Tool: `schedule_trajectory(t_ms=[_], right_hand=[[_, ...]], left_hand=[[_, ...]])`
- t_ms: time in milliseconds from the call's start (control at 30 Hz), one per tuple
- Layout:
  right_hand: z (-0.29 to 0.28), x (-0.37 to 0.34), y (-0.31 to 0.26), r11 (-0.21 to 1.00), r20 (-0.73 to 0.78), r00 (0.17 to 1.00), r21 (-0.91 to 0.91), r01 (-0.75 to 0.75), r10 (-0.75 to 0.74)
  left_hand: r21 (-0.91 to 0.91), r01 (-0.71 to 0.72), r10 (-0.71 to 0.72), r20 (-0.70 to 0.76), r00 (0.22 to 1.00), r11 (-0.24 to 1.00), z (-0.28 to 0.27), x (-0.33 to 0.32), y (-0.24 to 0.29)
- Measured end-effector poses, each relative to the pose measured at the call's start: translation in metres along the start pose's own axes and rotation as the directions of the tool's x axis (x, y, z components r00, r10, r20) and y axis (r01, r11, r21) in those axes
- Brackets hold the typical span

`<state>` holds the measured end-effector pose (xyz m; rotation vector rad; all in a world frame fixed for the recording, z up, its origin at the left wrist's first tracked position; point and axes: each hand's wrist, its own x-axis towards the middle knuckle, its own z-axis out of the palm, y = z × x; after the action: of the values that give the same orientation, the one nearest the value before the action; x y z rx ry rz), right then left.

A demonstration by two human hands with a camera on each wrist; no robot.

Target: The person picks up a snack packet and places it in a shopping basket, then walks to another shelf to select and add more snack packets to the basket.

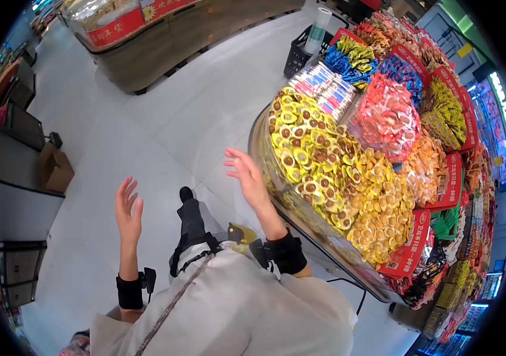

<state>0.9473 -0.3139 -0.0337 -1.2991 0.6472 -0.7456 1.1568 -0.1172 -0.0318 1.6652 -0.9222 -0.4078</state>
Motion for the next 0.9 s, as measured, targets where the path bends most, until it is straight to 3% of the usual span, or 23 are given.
schedule_trajectory(t_ms=[133,233,367,400,500,533,900], right_hand=[[0.023,0.098,0.001,0.997,-0.115,0.993,-0.077,0.016,-0.025],[0.032,0.171,0.003,0.998,-0.176,0.984,-0.048,-0.046,0.037],[0.039,0.237,-0.017,0.994,-0.274,0.962,-0.095,-0.044,0.016],[0.033,0.255,-0.014,0.995,-0.323,0.945,-0.059,-0.081,0.057],[0.021,0.301,-0.006,1.0,-0.401,0.916,-0.018,0.004,-0.011],[0.017,0.321,-0.004,0.998,-0.429,0.902,0.009,-0.057,0.056],[-0.09,0.574,0.018,0.999,-0.559,0.829,0.0,-0.034,0.028]], left_hand=[[-0.03,-0.027,0.028,0.049,0.998,0.999,-0.014,0.123,-0.03],[-0.04,-0.041,0.044,0.083,0.996,0.998,-0.021,0.215,-0.046],[-0.111,0.025,-0.004,0.183,0.983,0.994,-0.007,0.316,-0.068],[-0.119,0.027,0.001,0.229,0.974,0.992,0.002,0.338,-0.067],[-0.132,0.011,0.034,0.334,0.942,0.991,0.028,0.401,-0.072],[-0.133,0.006,0.044,0.365,0.93,0.991,0.037,0.421,-0.075],[-0.2,-0.086,0.168,0.44,0.882,0.976,0.187,0.692,-0.092]])
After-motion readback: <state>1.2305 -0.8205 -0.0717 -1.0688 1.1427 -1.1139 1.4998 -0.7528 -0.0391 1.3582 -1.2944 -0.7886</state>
